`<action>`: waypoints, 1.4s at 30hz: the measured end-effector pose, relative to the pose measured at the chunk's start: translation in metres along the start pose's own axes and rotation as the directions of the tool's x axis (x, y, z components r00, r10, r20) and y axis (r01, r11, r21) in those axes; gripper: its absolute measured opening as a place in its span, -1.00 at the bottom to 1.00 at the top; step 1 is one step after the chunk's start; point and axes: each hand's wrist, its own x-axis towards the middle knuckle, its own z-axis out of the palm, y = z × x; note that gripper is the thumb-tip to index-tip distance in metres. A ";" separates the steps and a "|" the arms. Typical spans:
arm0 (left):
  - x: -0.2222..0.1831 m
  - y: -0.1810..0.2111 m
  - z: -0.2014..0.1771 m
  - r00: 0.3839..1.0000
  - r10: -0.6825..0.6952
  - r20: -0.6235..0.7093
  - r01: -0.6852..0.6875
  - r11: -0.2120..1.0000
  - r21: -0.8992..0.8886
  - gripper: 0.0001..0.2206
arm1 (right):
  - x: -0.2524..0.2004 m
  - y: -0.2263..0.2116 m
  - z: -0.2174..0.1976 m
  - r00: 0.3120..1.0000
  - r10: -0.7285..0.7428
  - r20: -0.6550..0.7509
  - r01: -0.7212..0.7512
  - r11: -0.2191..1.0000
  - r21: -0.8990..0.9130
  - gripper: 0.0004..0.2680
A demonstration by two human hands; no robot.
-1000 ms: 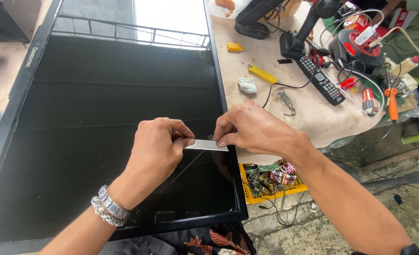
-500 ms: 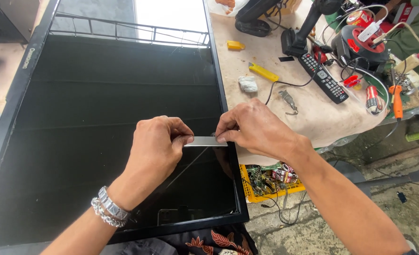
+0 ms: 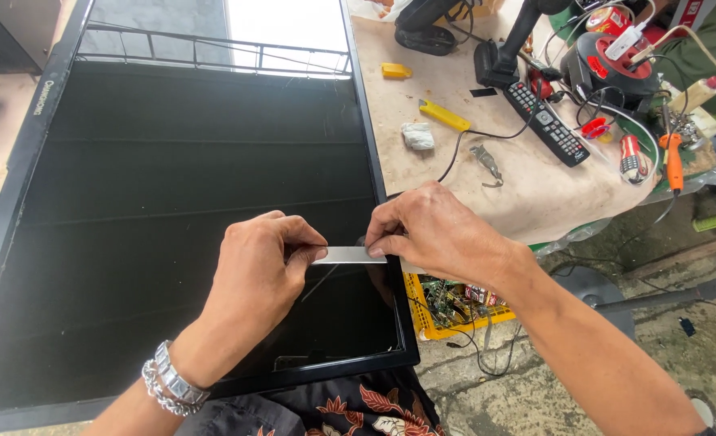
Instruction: Scraping residue or adhesive off a flat screen panel using a small metal blade and a plastic scraper.
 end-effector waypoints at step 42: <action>-0.001 0.007 0.006 0.995 -0.068 -0.071 0.070 0.997 0.032 -0.85 | 0.015 0.027 0.014 0.978 -0.150 -0.144 0.165 0.981 0.102 -0.95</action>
